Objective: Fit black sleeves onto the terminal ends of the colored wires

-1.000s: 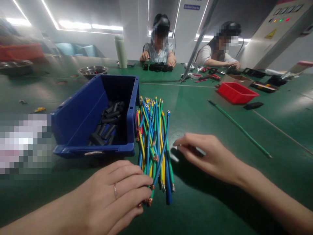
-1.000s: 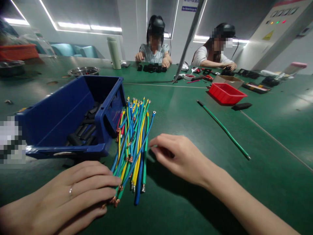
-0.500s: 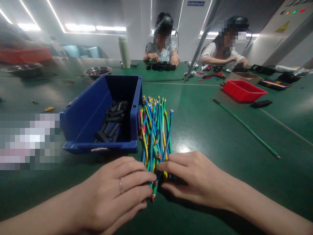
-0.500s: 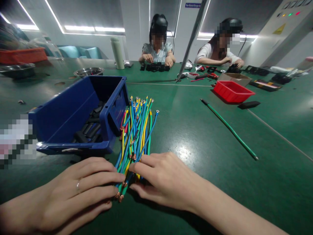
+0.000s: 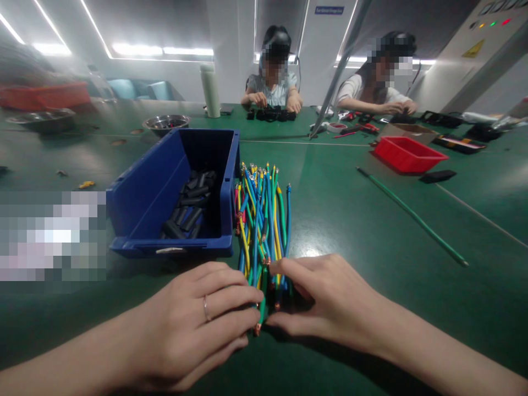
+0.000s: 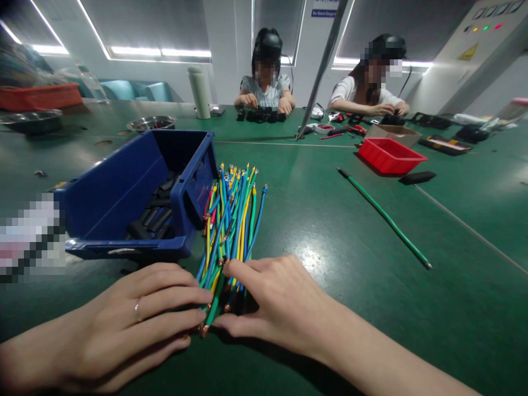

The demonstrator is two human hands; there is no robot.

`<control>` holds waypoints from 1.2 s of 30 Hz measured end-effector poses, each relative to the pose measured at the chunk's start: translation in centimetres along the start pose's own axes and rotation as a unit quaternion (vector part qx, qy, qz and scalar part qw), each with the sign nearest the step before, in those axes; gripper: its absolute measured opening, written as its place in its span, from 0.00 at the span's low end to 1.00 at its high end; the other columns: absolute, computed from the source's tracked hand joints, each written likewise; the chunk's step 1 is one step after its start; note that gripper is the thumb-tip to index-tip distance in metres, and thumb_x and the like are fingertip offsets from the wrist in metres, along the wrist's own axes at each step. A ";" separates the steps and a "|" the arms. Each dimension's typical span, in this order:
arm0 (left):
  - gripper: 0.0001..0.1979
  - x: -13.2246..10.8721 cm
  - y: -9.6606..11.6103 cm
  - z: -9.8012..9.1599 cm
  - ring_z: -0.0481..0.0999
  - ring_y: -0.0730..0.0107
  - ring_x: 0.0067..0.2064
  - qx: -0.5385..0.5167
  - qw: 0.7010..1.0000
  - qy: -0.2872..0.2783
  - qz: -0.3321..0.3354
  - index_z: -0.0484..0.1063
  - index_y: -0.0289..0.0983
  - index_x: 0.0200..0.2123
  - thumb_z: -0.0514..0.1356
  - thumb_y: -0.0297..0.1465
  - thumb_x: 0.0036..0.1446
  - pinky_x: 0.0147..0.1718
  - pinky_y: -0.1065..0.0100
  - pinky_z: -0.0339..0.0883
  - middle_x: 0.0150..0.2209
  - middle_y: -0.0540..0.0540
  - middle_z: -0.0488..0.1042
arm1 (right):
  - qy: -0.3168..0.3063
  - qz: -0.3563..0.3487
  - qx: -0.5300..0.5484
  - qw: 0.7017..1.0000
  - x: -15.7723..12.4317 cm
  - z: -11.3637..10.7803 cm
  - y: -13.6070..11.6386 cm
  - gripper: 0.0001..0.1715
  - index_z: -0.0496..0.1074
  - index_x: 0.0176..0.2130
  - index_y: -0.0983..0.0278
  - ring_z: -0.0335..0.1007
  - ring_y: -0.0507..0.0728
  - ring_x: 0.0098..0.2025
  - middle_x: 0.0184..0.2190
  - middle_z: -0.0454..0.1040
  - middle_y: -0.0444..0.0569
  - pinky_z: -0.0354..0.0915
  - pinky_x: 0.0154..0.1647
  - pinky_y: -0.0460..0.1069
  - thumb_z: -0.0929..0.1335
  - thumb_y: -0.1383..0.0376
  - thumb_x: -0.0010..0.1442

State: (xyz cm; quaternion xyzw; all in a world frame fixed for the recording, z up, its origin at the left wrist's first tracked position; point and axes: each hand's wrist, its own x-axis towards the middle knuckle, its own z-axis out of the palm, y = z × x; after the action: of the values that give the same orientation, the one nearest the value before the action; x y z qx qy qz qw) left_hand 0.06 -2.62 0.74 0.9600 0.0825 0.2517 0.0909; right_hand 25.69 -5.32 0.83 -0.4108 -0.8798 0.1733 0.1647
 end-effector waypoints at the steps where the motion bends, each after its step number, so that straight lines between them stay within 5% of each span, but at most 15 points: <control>1: 0.12 0.0 0.0 0.0 0.72 0.60 0.49 0.001 1.000 0.000 0.001 0.74 0.31 0.51 0.57 0.24 0.66 0.51 0.61 0.67 0.50 0.41 0.79 | -0.003 0.003 -0.004 1.000 0.0 0.0 0.0 0.22 0.69 0.46 0.63 0.56 0.48 0.22 0.23 0.67 0.37 0.46 0.22 0.47 0.70 0.50 0.61; 6: 0.12 -0.1 0.0 -0.1 0.72 0.60 0.49 -0.003 1.000 -0.003 0.002 0.74 0.31 0.50 0.57 0.24 0.66 0.51 0.60 0.67 0.49 0.41 0.79 | 0.006 0.035 0.020 0.999 0.0 -0.1 -0.2 0.16 0.69 0.39 0.63 0.54 0.47 0.20 0.21 0.66 0.37 0.46 0.21 0.45 0.71 0.54 0.59; 12: 0.12 0.1 0.0 -0.2 0.72 0.61 0.49 -0.012 1.000 -0.009 0.003 0.74 0.31 0.50 0.57 0.24 0.66 0.51 0.61 0.66 0.49 0.41 0.79 | 0.039 0.118 0.183 0.975 0.2 -0.9 -0.4 0.09 0.68 0.38 0.62 0.59 0.46 0.23 0.26 0.69 0.39 0.54 0.22 0.42 0.70 0.63 0.57; 15: 0.12 0.2 0.0 -0.3 0.73 0.61 0.49 -0.008 1.000 -0.011 0.003 0.74 0.31 0.50 0.57 0.24 0.66 0.52 0.61 0.66 0.49 0.41 0.79 | 0.041 0.169 0.300 0.938 0.4 -1.2 -0.5 0.10 0.67 0.37 0.62 0.63 0.46 0.25 0.27 0.68 0.39 0.59 0.24 0.42 0.71 0.61 0.58; 19: 0.11 0.2 0.1 -0.3 0.73 0.62 0.49 -0.007 1.000 -0.009 -0.002 0.74 0.31 0.50 0.57 0.24 0.66 0.52 0.62 0.67 0.49 0.42 0.79 | 0.042 0.241 0.463 0.852 0.9 -1.1 0.0 0.17 0.65 0.34 0.62 0.65 0.47 0.23 0.25 0.70 0.39 0.60 0.20 0.42 0.73 0.54 0.57; 25: 0.11 0.2 -0.1 -0.2 0.73 0.62 0.47 -0.011 1.000 -0.002 0.002 0.74 0.32 0.49 0.56 0.24 0.66 0.50 0.62 0.68 0.48 0.42 0.79 | 0.132 0.285 0.580 0.752 1.3 -0.8 1.0 0.29 0.60 0.40 0.60 0.69 0.47 0.23 0.28 0.77 0.40 0.66 0.25 0.42 0.78 0.55 0.50; 32: 0.10 0.1 0.1 -0.3 0.73 0.62 0.48 -0.011 1.000 -0.003 0.001 0.75 0.31 0.48 0.57 0.24 0.66 0.50 0.62 0.69 0.48 0.42 0.79 | 0.193 0.294 0.601 0.718 1.1 -0.9 0.9 0.50 0.53 0.62 0.59 0.78 0.52 0.39 0.41 0.81 0.49 0.70 0.46 0.47 0.79 0.60 0.50; 36: 0.10 0.2 0.1 -0.2 0.74 0.62 0.48 -0.004 1.000 -0.001 0.000 0.74 0.33 0.48 0.56 0.25 0.66 0.50 0.63 0.70 0.47 0.42 0.80 | 0.177 0.251 0.624 0.718 1.2 -0.7 1.0 0.38 0.61 0.55 0.59 0.78 0.50 0.37 0.51 0.76 0.49 0.71 0.41 0.46 0.79 0.63 0.50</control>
State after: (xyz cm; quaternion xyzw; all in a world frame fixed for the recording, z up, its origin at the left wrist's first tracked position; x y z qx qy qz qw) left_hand 0.09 -2.62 1.04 0.9598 0.0814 0.2512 0.0949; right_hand 25.93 -3.62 1.20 -0.4437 -0.3915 0.6423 0.4872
